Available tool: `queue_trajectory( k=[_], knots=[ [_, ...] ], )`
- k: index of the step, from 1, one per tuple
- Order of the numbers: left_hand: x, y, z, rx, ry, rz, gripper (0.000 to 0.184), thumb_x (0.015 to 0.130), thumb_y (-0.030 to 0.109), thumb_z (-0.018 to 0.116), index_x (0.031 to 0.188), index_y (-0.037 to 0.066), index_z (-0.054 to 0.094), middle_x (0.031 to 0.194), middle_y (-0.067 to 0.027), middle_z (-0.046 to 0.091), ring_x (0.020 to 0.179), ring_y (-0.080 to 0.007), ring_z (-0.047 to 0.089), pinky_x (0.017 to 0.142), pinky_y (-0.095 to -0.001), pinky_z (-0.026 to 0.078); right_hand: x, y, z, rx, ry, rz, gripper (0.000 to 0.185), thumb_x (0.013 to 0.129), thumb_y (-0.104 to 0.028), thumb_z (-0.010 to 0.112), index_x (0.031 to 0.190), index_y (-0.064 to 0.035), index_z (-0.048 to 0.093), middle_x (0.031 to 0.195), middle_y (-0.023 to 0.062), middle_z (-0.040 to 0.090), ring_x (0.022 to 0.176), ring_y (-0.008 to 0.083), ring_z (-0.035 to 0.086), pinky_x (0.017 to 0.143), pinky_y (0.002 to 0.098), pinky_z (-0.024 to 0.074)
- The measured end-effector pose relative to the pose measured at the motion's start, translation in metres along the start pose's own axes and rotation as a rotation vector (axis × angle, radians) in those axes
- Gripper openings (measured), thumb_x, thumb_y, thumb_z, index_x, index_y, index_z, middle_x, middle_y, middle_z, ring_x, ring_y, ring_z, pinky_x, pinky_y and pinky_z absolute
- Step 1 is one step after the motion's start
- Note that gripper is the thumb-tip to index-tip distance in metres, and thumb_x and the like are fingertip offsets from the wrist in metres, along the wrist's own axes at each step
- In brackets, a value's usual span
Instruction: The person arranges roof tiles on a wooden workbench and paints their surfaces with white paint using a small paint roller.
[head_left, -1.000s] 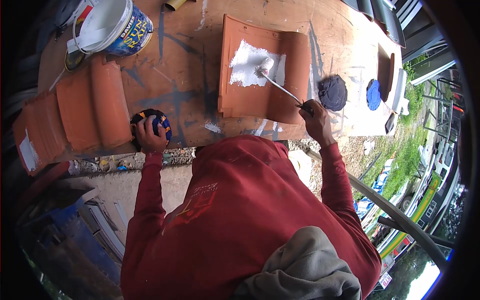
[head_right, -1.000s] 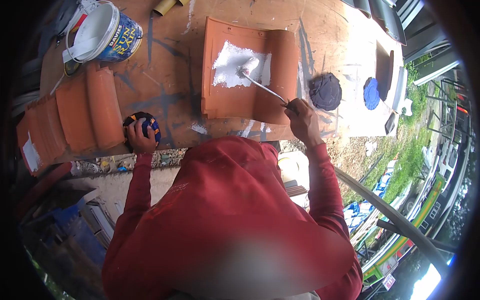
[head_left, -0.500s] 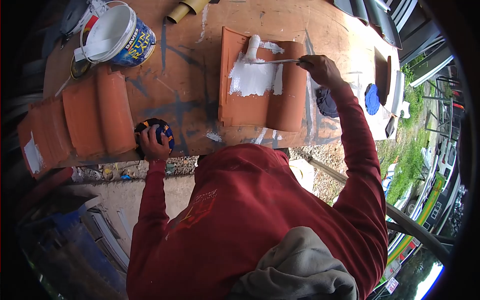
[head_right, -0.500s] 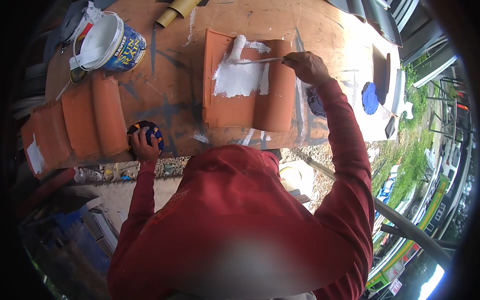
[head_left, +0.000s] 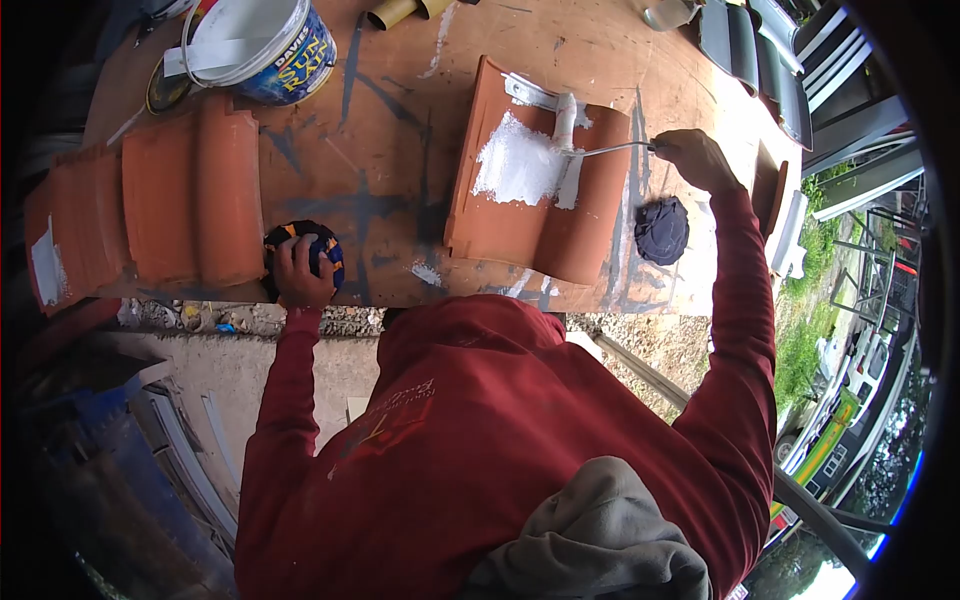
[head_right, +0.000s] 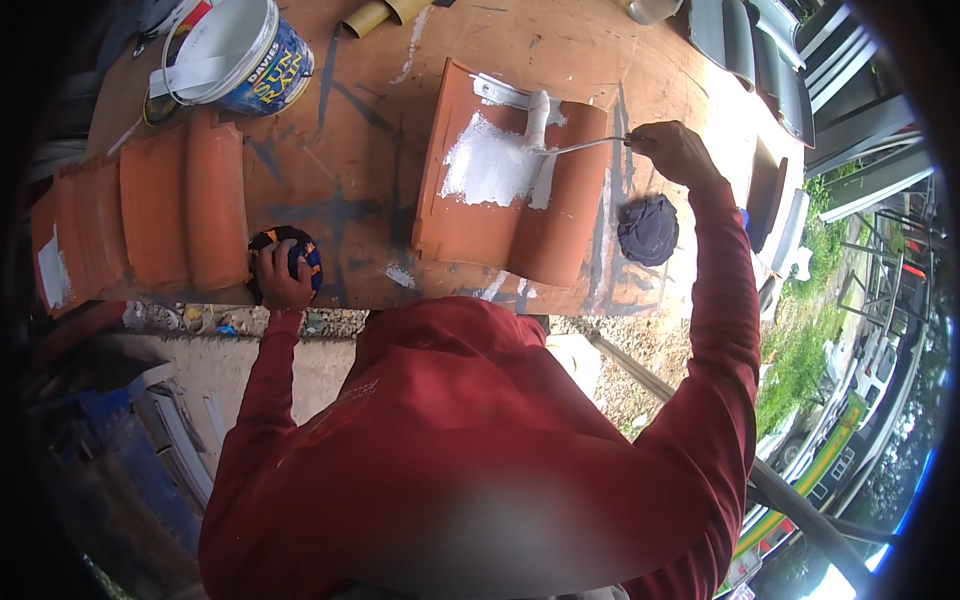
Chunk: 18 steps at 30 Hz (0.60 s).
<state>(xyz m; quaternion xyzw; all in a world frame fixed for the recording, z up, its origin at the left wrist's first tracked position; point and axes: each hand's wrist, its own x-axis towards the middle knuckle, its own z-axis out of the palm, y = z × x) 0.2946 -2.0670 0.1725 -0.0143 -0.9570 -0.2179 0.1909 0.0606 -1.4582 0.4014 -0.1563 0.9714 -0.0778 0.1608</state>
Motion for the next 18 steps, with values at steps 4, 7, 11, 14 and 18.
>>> queue_trajectory(
  k=[4,7,11,14,18],
  knots=[
    [0.0,0.0,0.0,0.006,-0.002,0.013,0.034,0.084,0.019,0.067,0.116,0.008,0.068,0.113,-0.0159,0.059,0.105,-0.039,0.06,0.092,-0.0503,0.049,0.033,-0.051,0.027,0.113,0.033,-0.051,0.021,0.092,-0.022,0.071,0.106,-0.0068,0.077,0.091,0.0145,0.075,0.083,0.031,0.072,0.079,0.0406,0.0544],
    [-0.001,0.002,-0.001,0.007,-0.019,-0.013,0.034,0.085,0.018,0.065,0.117,0.007,0.068,0.115,-0.017,0.059,0.109,-0.0401,0.059,0.096,-0.0504,0.048,0.041,-0.066,0.035,0.217,0.106,-0.138,0.022,0.092,-0.022,0.071,0.108,-0.0071,0.077,0.094,0.0141,0.076,0.086,0.0306,0.073,0.081,0.04,0.0554],
    [-0.002,0.001,-0.001,-0.011,-0.01,-0.026,0.034,0.086,0.018,0.066,0.117,0.007,0.068,0.115,-0.0172,0.059,0.109,-0.0401,0.059,0.096,-0.0506,0.048,0.014,-0.047,0.022,0.145,0.017,-0.072,0.022,0.093,-0.022,0.07,0.107,-0.0079,0.078,0.097,0.0133,0.077,0.09,0.0297,0.073,0.084,0.0396,0.0553],
    [0.0,0.0,-0.001,-0.001,0.003,-0.013,0.034,0.085,0.018,0.066,0.117,0.007,0.068,0.114,-0.0164,0.059,0.107,-0.0395,0.059,0.094,-0.0505,0.049,-0.023,-0.012,0.002,0.049,-0.014,0.016,0.021,0.093,-0.022,0.07,0.106,-0.0083,0.079,0.099,0.0118,0.077,0.093,0.0292,0.073,0.084,0.0391,0.0549],
    [-0.002,0.0,0.0,0.009,-0.019,-0.024,0.034,0.085,0.018,0.067,0.117,0.008,0.068,0.113,-0.0158,0.059,0.106,-0.039,0.06,0.092,-0.0505,0.049,-0.05,-0.007,-0.021,-0.048,0.115,0.073,0.022,0.092,-0.025,0.068,0.105,-0.01,0.079,0.101,0.0103,0.076,0.094,0.0307,0.072,0.083,0.0398,0.0543]
  ],
)
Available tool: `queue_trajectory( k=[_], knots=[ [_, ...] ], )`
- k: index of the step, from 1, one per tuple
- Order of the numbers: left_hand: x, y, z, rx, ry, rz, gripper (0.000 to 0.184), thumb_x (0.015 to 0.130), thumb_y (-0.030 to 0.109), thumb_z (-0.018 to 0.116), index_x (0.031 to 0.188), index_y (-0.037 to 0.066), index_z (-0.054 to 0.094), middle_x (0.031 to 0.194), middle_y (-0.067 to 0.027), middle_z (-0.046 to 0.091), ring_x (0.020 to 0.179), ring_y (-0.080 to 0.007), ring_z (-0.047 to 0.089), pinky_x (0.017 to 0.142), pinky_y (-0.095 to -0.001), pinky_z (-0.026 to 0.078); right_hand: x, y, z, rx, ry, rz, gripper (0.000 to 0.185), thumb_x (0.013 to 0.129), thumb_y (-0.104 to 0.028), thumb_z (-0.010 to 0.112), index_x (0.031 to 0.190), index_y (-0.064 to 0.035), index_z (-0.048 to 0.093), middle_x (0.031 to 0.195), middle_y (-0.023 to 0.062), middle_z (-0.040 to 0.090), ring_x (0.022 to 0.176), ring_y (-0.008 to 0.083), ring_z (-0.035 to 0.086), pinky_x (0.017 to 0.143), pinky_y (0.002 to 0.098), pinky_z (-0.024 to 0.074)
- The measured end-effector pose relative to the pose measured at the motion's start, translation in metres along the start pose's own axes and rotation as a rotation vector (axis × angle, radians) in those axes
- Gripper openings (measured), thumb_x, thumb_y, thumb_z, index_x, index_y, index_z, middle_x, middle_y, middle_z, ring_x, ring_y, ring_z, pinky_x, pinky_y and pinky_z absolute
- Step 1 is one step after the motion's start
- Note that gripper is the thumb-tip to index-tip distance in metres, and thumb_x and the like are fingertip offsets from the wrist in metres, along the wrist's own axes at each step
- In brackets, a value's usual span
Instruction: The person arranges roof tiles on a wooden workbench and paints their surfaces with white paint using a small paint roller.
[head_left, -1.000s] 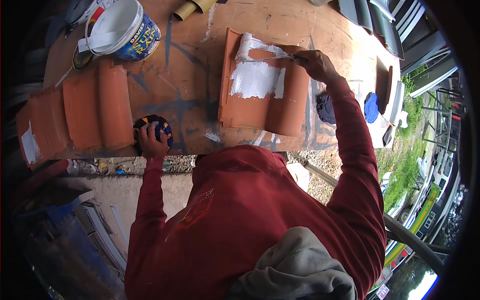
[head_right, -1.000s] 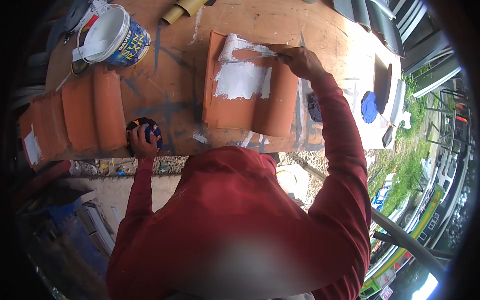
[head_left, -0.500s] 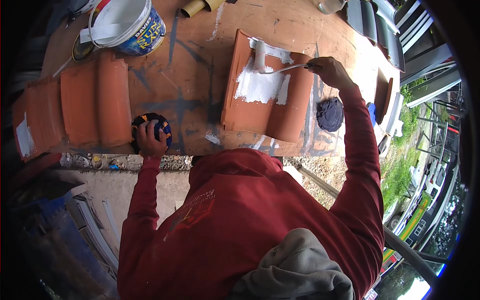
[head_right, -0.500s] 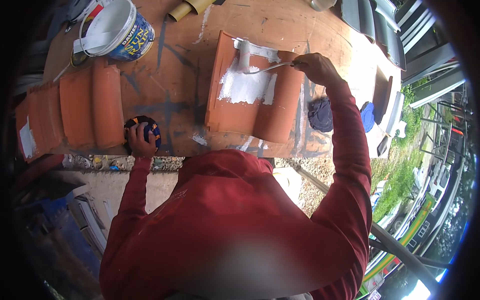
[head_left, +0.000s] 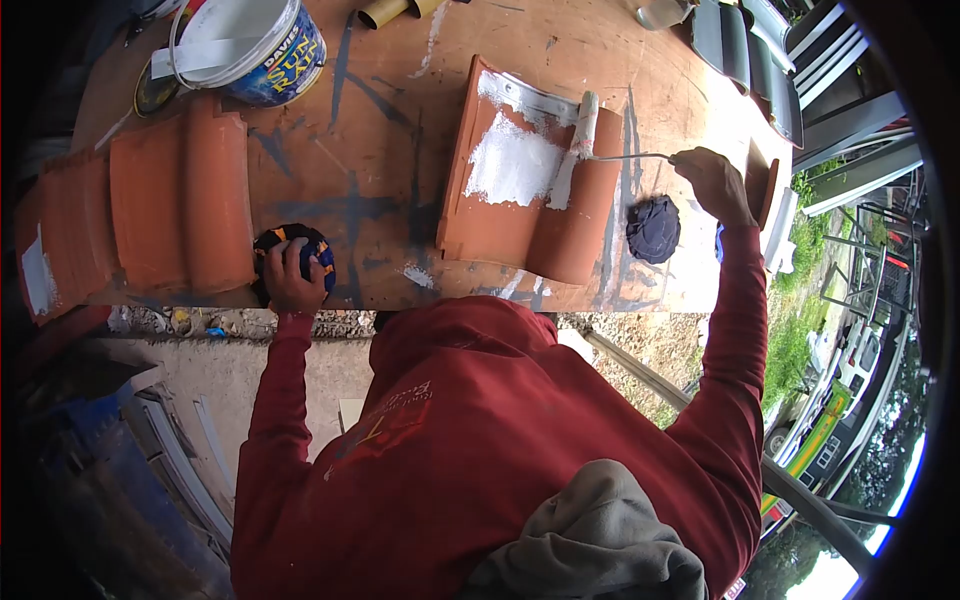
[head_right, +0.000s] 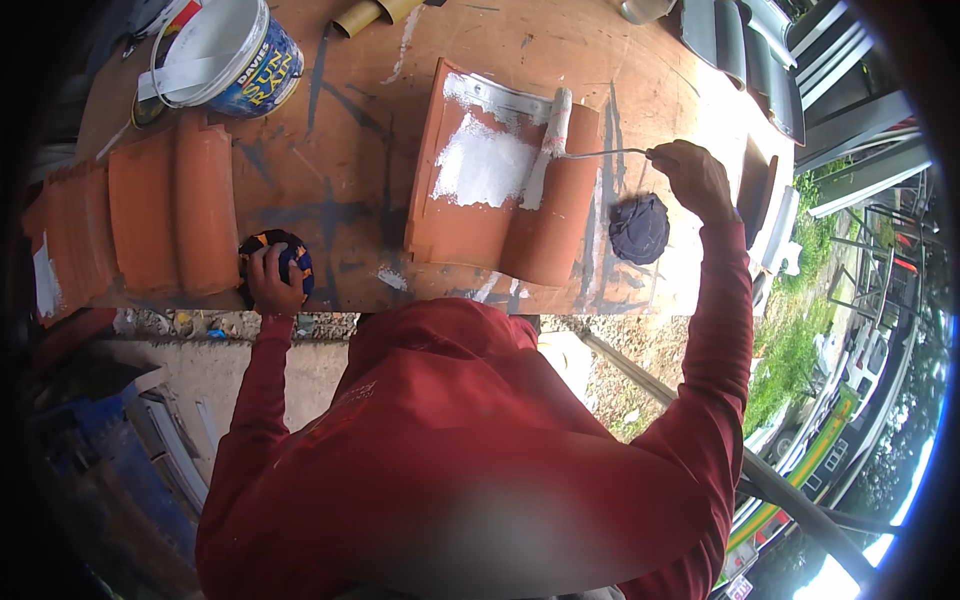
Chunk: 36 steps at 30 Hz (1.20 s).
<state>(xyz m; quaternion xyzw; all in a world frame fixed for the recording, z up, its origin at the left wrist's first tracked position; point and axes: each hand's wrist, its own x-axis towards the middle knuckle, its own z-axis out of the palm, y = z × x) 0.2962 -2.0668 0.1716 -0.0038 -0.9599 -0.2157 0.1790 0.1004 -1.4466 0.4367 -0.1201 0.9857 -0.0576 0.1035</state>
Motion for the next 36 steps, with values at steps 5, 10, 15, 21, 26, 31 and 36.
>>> queue_trajectory(
  k=[5,10,15,21,26,31,36],
  knots=[
    [0.001,0.0,0.0,0.003,0.016,0.04,0.034,0.085,0.018,0.066,0.117,0.008,0.068,0.114,-0.0161,0.059,0.106,-0.039,0.06,0.093,-0.0504,0.049,0.039,-0.021,0.027,-0.069,-0.027,0.066,0.025,0.094,-0.029,0.067,0.105,-0.0102,0.079,0.1,0.0106,0.076,0.094,0.0315,0.071,0.085,0.042,0.0539],
    [0.0,0.0,0.001,0.016,0.02,0.026,0.034,0.085,0.019,0.066,0.117,0.008,0.067,0.115,-0.0163,0.059,0.107,-0.0392,0.06,0.093,-0.0504,0.049,0.106,-0.059,0.061,0.32,-0.022,-0.192,0.022,0.092,-0.021,0.072,0.107,-0.0067,0.078,0.1,0.0135,0.077,0.091,0.0293,0.072,0.085,0.0392,0.055],
    [0.0,0.002,0.0,0.02,0.033,0.012,0.034,0.085,0.019,0.066,0.118,0.008,0.068,0.115,-0.0163,0.059,0.107,-0.0389,0.059,0.093,-0.0503,0.049,0.098,-0.077,0.057,0.344,-0.014,-0.213,0.021,0.092,-0.019,0.073,0.108,-0.0058,0.078,0.099,0.0143,0.077,0.089,0.0292,0.073,0.084,0.0386,0.0556],
    [-0.003,0.001,0.0,-0.01,0.01,-0.006,0.032,0.087,0.019,0.066,0.117,0.008,0.069,0.115,-0.0164,0.059,0.109,-0.0393,0.059,0.096,-0.0497,0.048,0.019,-0.052,0.053,0.172,0.023,0.059,0.021,0.094,-0.019,0.068,0.107,-0.0061,0.077,0.098,0.0147,0.077,0.086,0.0288,0.073,0.079,0.0391,0.0546],
    [-0.002,-0.001,0.001,-0.017,0.015,0.018,0.032,0.086,0.02,0.067,0.116,0.008,0.069,0.114,-0.0154,0.059,0.107,-0.0382,0.06,0.094,-0.0499,0.048,-0.068,-0.082,0.064,0.451,0.113,0.193,0.024,0.095,-0.014,0.066,0.115,-0.0044,0.074,0.09,0.0158,0.071,0.075,0.0233,0.067,0.072,0.0356,0.0522],
    [-0.002,-0.004,0.003,-0.006,-0.013,0.019,0.034,0.087,0.022,0.066,0.117,0.007,0.068,0.115,-0.0163,0.059,0.109,-0.039,0.059,0.095,-0.0501,0.048,-0.119,-0.088,0.036,0.21,0.02,0.114,0.018,0.093,-0.014,0.069,0.108,-0.0059,0.075,0.093,0.0098,0.07,0.08,0.0323,0.07,0.069,0.0396,0.0534],
    [-0.001,-0.001,0.003,0.003,-0.017,0.023,0.035,0.087,0.022,0.066,0.118,0.007,0.068,0.115,-0.0166,0.059,0.11,-0.0391,0.059,0.095,-0.05,0.048,-0.115,-0.115,0.086,0.123,0.066,0.012,0.013,0.092,-0.014,0.067,0.1,-0.0078,0.076,0.086,0.0127,0.069,0.076,0.0361,0.069,0.067,0.0441,0.0539]
  ],
)
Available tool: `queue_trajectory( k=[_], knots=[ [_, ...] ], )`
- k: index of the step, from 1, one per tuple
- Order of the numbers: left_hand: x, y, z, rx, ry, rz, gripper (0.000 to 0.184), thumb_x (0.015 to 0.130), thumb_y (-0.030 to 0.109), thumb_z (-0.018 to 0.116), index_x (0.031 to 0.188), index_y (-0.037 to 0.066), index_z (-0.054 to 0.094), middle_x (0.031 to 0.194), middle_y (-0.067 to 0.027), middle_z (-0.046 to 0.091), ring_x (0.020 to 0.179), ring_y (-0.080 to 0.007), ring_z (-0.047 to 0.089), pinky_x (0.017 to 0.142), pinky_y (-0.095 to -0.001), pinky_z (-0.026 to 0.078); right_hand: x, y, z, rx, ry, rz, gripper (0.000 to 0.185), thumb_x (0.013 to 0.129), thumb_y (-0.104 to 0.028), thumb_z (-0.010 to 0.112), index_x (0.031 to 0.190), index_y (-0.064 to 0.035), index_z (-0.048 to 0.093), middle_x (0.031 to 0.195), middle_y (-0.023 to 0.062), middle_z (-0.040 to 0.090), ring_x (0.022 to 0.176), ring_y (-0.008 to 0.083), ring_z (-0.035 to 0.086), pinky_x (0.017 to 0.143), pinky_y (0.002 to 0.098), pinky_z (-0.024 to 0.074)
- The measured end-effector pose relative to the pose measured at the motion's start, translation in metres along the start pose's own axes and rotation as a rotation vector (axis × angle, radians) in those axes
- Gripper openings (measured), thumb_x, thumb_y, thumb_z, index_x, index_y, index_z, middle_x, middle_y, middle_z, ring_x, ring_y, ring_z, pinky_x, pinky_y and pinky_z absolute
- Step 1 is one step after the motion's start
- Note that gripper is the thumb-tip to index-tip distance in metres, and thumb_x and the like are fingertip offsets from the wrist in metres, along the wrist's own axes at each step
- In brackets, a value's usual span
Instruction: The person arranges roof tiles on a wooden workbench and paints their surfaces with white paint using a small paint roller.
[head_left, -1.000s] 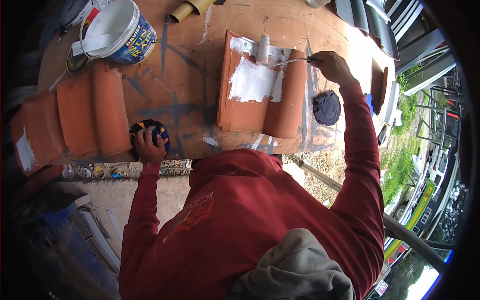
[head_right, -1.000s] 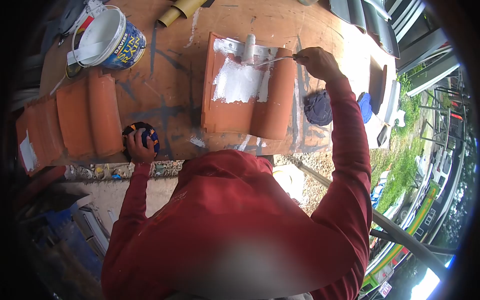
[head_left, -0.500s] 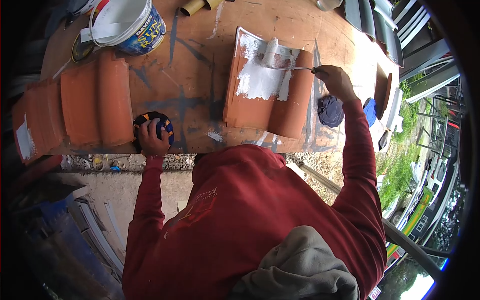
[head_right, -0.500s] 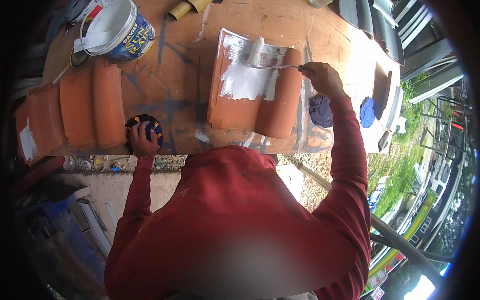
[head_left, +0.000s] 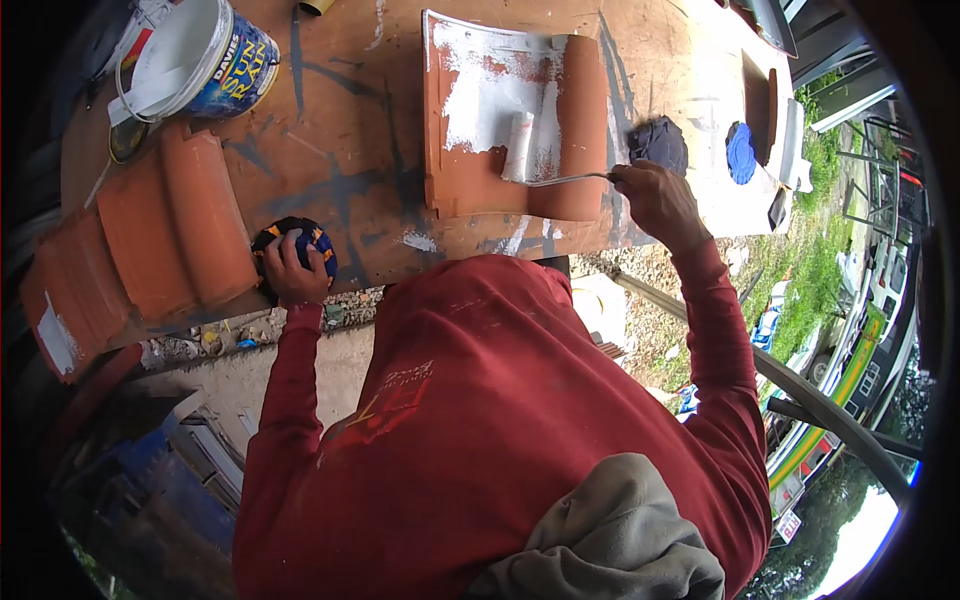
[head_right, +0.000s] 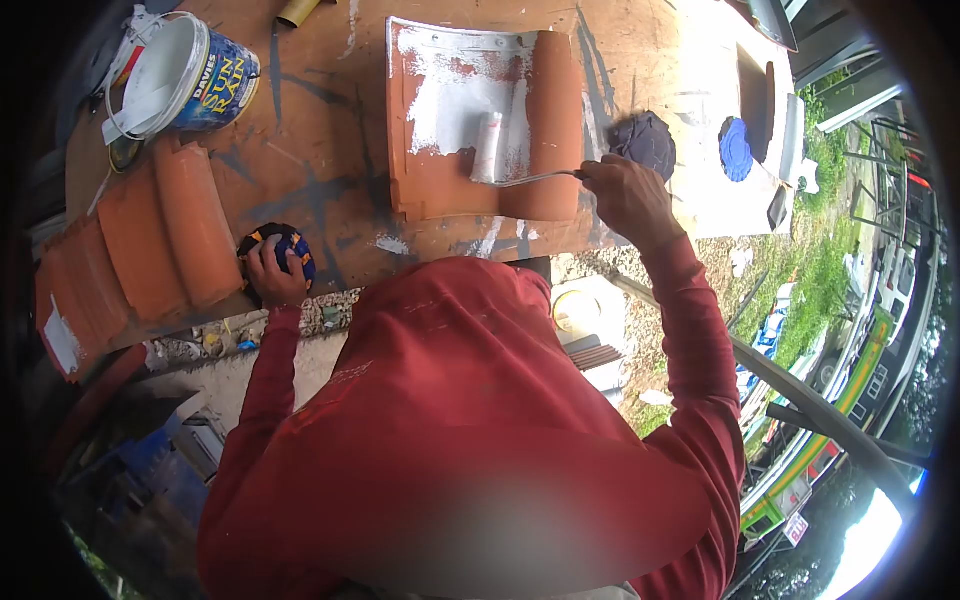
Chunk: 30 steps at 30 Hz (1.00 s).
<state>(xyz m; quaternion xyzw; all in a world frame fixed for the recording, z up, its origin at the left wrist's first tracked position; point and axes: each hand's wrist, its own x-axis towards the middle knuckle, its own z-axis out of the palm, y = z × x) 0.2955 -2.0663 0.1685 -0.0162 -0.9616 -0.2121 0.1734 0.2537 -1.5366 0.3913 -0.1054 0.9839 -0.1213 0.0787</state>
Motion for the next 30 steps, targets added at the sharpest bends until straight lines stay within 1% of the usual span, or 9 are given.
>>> queue_trajectory(
  k=[5,11,15,18,20,23,24,27,30],
  knots=[
    [-0.002,-0.001,0.0,0.031,0.019,0.012,0.035,0.087,0.022,0.067,0.117,0.006,0.068,0.115,-0.0162,0.059,0.11,-0.0387,0.059,0.095,-0.0493,0.048,0.019,-0.02,0.045,0.195,0.048,-0.06,0.015,0.092,-0.014,0.066,0.1,-0.0079,0.076,0.088,0.0126,0.071,0.08,0.036,0.069,0.07,0.044,0.0542],
    [-0.004,-0.001,0.002,0.036,0.046,0.012,0.035,0.085,0.021,0.068,0.117,0.006,0.068,0.116,-0.0158,0.059,0.111,-0.0384,0.059,0.096,-0.0494,0.049,-0.007,0.02,-0.026,-0.028,-0.132,0.242,0.016,0.089,-0.017,0.07,0.098,-0.0086,0.08,0.096,0.0153,0.075,0.09,0.0356,0.071,0.08,0.0456,0.0551],
    [-0.003,0.002,0.0,0.036,0.031,-0.006,0.034,0.084,0.02,0.068,0.116,0.007,0.069,0.115,-0.0155,0.06,0.11,-0.0385,0.06,0.095,-0.0491,0.049,0.011,0.003,-0.006,-0.059,-0.162,0.135,0.017,0.089,-0.017,0.07,0.1,-0.009,0.08,0.097,0.0153,0.075,0.09,0.0354,0.071,0.08,0.0452,0.0551],
    [-0.003,0.002,0.0,0.028,0.046,0.004,0.033,0.084,0.02,0.068,0.115,0.009,0.069,0.114,-0.0153,0.059,0.109,-0.0381,0.06,0.095,-0.0486,0.049,0.024,-0.012,0.035,0.155,-0.159,0.071,0.017,0.091,-0.019,0.069,0.101,-0.0092,0.08,0.097,0.0152,0.075,0.09,0.0352,0.071,0.08,0.0446,0.0552],
    [-0.002,0.002,0.0,0.032,0.066,0.032,0.032,0.084,0.019,0.068,0.115,0.009,0.07,0.113,-0.0151,0.059,0.108,-0.038,0.06,0.095,-0.0486,0.049,0.024,-0.019,0.048,0.216,-0.03,-0.076,0.019,0.093,-0.021,0.069,0.103,-0.0086,0.079,0.095,0.0148,0.075,0.087,0.0355,0.071,0.078,0.0435,0.0553],
    [-0.002,0.003,0.0,0.034,0.07,0.029,0.032,0.084,0.019,0.069,0.115,0.009,0.07,0.112,-0.0151,0.059,0.108,-0.0381,0.06,0.096,-0.0487,0.049,0.008,-0.016,0.022,0.224,-0.045,0.02,0.021,0.094,-0.023,0.069,0.106,-0.0074,0.077,0.092,0.0153,0.075,0.082,0.0353,0.071,0.074,0.0424,0.0545],
    [-0.002,0.002,0.0,0.041,0.066,0.023,0.032,0.084,0.019,0.069,0.114,0.009,0.07,0.112,-0.015,0.059,0.107,-0.0382,0.06,0.095,-0.0488,0.049,0.004,-0.014,0.006,0.267,-0.144,0.131,0.027,0.095,-0.024,0.07,0.113,-0.0046,0.074,0.09,0.0167,0.075,0.076,0.0314,0.072,0.069,0.0401,0.0528],
    [-0.002,0.003,0.0,0.06,0.069,0.028,0.032,0.084,0.02,0.069,0.115,0.009,0.07,0.112,-0.0148,0.06,0.107,-0.0379,0.06,0.095,-0.0484,0.049,-0.015,0.013,-0.022,0.411,-0.332,0.25,0.033,0.097,-0.021,0.068,0.122,0.0005,0.069,0.066,0.0056,0.058,0.06,0.0136,0.057,0.061,0.0336,0.0464],
    [-0.002,0.004,0.0,0.042,0.057,0.012,0.032,0.084,0.02,0.069,0.115,0.01,0.07,0.112,-0.0147,0.06,0.108,-0.0373,0.061,0.096,-0.048,0.049,-0.02,0.018,-0.039,0.412,-0.518,0.435,0.031,0.099,-0.023,0.064,0.119,0.0017,0.07,0.063,0.0021,0.048,0.058,0.0112,0.048,0.059,0.0331,0.0439]
  ],
)
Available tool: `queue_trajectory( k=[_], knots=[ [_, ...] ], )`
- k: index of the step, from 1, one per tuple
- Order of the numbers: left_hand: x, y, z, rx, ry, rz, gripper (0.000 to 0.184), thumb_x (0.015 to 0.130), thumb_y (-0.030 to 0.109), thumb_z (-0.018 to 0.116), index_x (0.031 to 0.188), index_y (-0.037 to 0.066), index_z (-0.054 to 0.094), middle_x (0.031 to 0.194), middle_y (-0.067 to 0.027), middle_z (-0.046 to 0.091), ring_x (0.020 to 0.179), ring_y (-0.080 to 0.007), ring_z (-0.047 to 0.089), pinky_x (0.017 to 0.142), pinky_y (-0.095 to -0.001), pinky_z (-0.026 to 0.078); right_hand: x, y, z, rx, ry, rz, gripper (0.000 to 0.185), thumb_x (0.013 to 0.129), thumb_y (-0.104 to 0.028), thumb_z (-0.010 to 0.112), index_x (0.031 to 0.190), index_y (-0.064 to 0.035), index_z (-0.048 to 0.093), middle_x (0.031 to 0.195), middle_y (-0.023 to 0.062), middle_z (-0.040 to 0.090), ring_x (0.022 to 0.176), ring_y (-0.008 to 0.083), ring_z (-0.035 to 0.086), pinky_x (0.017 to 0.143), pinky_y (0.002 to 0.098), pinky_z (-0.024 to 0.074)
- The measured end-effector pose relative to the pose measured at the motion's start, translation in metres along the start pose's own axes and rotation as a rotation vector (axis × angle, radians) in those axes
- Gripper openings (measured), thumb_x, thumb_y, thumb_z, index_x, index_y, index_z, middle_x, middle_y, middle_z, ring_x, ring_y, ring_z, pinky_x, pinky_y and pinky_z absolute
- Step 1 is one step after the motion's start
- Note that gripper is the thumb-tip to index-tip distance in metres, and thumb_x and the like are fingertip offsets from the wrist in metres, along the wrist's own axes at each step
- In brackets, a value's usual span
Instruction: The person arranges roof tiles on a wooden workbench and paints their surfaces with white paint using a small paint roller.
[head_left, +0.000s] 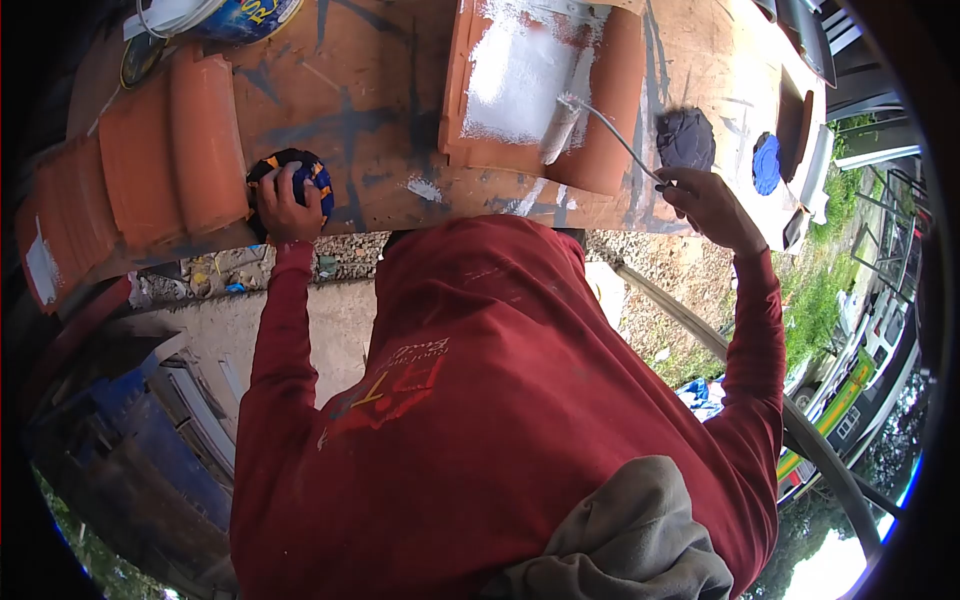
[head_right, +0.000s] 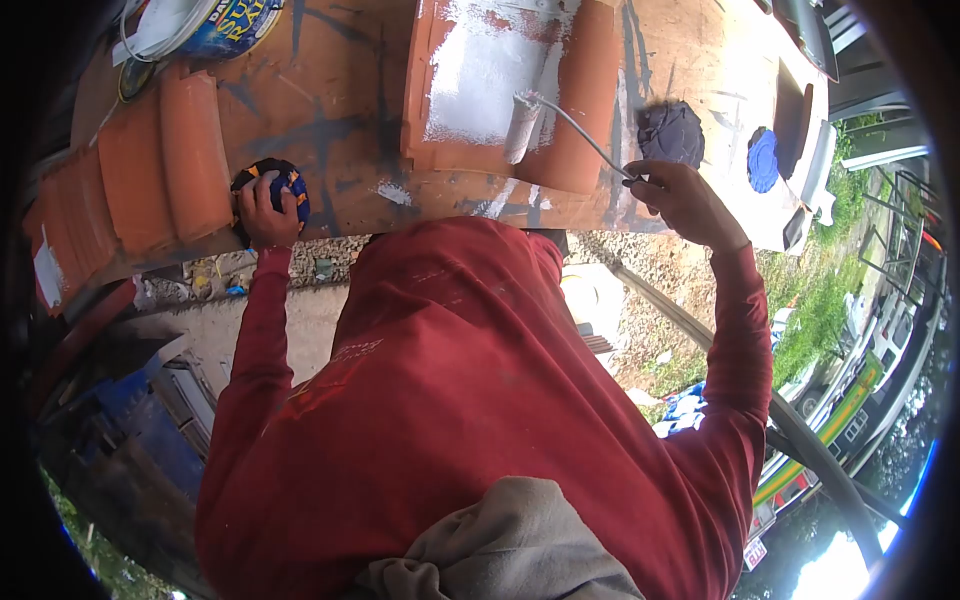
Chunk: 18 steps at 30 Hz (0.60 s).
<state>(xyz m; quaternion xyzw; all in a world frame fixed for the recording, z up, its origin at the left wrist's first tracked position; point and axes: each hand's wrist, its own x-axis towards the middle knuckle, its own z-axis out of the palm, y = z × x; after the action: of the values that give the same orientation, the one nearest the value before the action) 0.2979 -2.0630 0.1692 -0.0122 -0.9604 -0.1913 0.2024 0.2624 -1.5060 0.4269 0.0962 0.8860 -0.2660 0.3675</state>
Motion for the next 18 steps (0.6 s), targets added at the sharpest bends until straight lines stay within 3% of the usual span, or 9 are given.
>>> queue_trajectory(
  k=[7,11,13,14,15,17,18],
  knots=[
    [-0.001,-0.003,0.003,-0.007,0.014,0.004,0.033,0.083,0.02,0.069,0.114,0.01,0.07,0.111,-0.0144,0.061,0.108,-0.037,0.061,0.096,-0.048,0.049,0.066,-0.002,0.048,-0.07,-0.069,-0.107,0.033,0.101,-0.025,0.059,0.107,0.0053,0.07,0.068,0.0137,0.057,0.061,0.0196,0.052,0.063,0.041,0.0464],
    [-0.001,-0.002,0.001,0.009,0.023,0.008,0.032,0.084,0.019,0.069,0.114,0.01,0.071,0.112,-0.0146,0.06,0.108,-0.0372,0.061,0.096,-0.0482,0.049,0.074,-0.026,0.058,-0.106,-0.023,-0.182,0.033,0.1,-0.025,0.059,0.112,0.0042,0.071,0.075,0.0167,0.065,0.067,0.0218,0.061,0.069,0.0406,0.0504],
    [0.0,-0.003,0.001,0.01,0.022,0.01,0.032,0.084,0.02,0.069,0.114,0.01,0.071,0.112,-0.0147,0.06,0.108,-0.0373,0.061,0.096,-0.0482,0.049,0.069,-0.011,0.045,-0.077,0.02,-0.188,0.033,0.099,-0.023,0.061,0.117,0.0026,0.072,0.088,0.0202,0.073,0.077,0.0235,0.068,0.078,0.0382,0.0535],
    [-0.001,-0.004,0.001,-0.004,0.015,-0.003,0.031,0.084,0.02,0.069,0.114,0.01,0.071,0.112,-0.0147,0.06,0.108,-0.0373,0.06,0.096,-0.0481,0.049,0.071,0.011,0.031,-0.161,0.021,-0.277,0.034,0.099,-0.021,0.062,0.123,0.0015,0.071,0.071,0.0087,0.061,0.062,0.0104,0.055,0.06,0.0326,0.0481],
    [-0.002,-0.004,0.002,-0.02,0.007,-0.016,0.031,0.085,0.02,0.068,0.114,0.011,0.071,0.113,-0.0148,0.06,0.108,-0.0373,0.06,0.096,-0.0481,0.049,0.063,0.014,0.019,-0.193,0.074,-0.338,0.032,0.097,-0.02,0.064,0.119,0.0023,0.073,0.078,0.013,0.069,0.066,0.0143,0.061,0.065,0.0337,0.0514],
    [-0.002,-0.003,0.002,-0.022,0.006,-0.019,0.031,0.085,0.021,0.068,0.114,0.011,0.071,0.113,-0.0147,0.06,0.108,-0.0372,0.06,0.096,-0.0479,0.049,0.036,0.0,-0.014,-0.278,-0.012,-0.072,0.032,0.096,-0.019,0.064,0.118,0.0026,0.073,0.089,0.0181,0.075,0.074,0.0204,0.067,0.075,0.036,0.0539],
    [-0.002,-0.003,0.002,-0.02,0.001,-0.019,0.031,0.085,0.021,0.068,0.114,0.011,0.071,0.113,-0.0147,0.06,0.108,-0.0371,0.06,0.096,-0.0478,0.049,0.034,0.0,-0.015,-0.28,-0.013,-0.067,0.032,0.096,-0.019,0.064,0.118,0.0026,0.073,0.089,0.0181,0.075,0.074,0.0204,0.067,0.075,0.036,0.0539]
  ],
)
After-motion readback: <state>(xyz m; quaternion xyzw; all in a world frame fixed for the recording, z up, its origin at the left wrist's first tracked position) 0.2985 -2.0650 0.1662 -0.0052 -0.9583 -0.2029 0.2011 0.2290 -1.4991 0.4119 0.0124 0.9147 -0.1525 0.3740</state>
